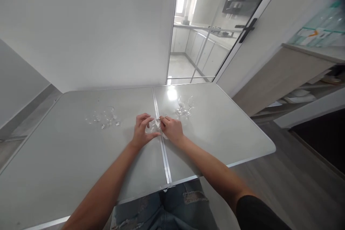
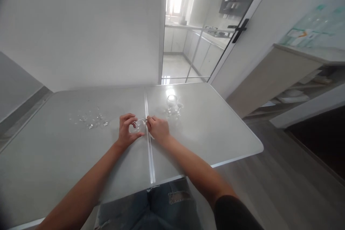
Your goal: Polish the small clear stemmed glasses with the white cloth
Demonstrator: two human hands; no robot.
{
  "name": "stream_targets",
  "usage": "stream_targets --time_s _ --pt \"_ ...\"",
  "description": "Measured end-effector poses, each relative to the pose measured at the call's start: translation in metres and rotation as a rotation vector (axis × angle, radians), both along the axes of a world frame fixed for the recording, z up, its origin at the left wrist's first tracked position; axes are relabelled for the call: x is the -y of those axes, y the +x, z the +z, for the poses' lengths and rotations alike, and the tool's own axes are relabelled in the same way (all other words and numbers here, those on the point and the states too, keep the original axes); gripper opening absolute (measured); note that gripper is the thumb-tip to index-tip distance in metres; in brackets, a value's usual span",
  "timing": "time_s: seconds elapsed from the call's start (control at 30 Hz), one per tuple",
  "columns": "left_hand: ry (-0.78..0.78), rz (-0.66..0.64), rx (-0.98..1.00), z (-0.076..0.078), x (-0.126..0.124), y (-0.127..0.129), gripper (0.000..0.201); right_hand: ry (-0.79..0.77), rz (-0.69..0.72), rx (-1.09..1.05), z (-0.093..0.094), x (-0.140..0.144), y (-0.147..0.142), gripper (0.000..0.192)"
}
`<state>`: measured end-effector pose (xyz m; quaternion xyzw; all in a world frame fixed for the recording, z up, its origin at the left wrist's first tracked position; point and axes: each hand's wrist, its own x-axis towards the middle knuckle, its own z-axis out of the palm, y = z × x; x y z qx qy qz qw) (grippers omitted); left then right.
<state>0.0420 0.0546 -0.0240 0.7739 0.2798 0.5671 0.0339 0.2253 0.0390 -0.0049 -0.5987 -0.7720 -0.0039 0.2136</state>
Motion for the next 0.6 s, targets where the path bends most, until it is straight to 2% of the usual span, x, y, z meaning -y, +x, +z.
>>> stream_targets --time_s 0.07,0.17,0.27,0.33,0.37,0.43,0.5,0.53,0.6 --pt "-0.01 -0.075 0.039 -0.004 -0.003 -0.001 0.067 0.047 -0.011 -0.06 0.002 -0.004 0.008 0.027" --pt "-0.042 -0.123 0.068 -0.007 -0.005 -0.003 0.053 0.095 0.051 -0.322 0.011 -0.01 0.027 0.024" --pt "-0.087 -0.095 0.066 -0.007 -0.004 -0.004 0.035 0.018 0.303 -0.641 0.026 -0.013 0.061 0.022" --pt "-0.105 -0.078 0.042 -0.005 -0.002 -0.004 0.029 -0.09 0.484 -0.735 0.035 -0.012 0.094 0.021" --pt "-0.114 -0.076 0.02 -0.005 -0.002 -0.004 0.027 -0.098 0.518 -0.791 0.038 -0.012 0.113 0.02" --pt "-0.152 -0.085 -0.033 -0.005 -0.001 -0.003 0.024 0.04 0.496 -1.016 0.043 -0.012 0.154 0.021" --pt "-0.188 -0.089 -0.062 -0.006 -0.001 -0.002 0.022 0.182 0.515 -1.223 0.044 -0.013 0.192 0.031" --pt "-0.201 -0.086 -0.065 -0.006 0.0 -0.002 0.021 0.264 0.478 -1.297 0.044 -0.015 0.207 0.034" --pt "-0.215 -0.074 -0.055 -0.006 0.0 -0.001 0.019 0.38 0.271 -1.322 0.042 -0.018 0.229 0.03"
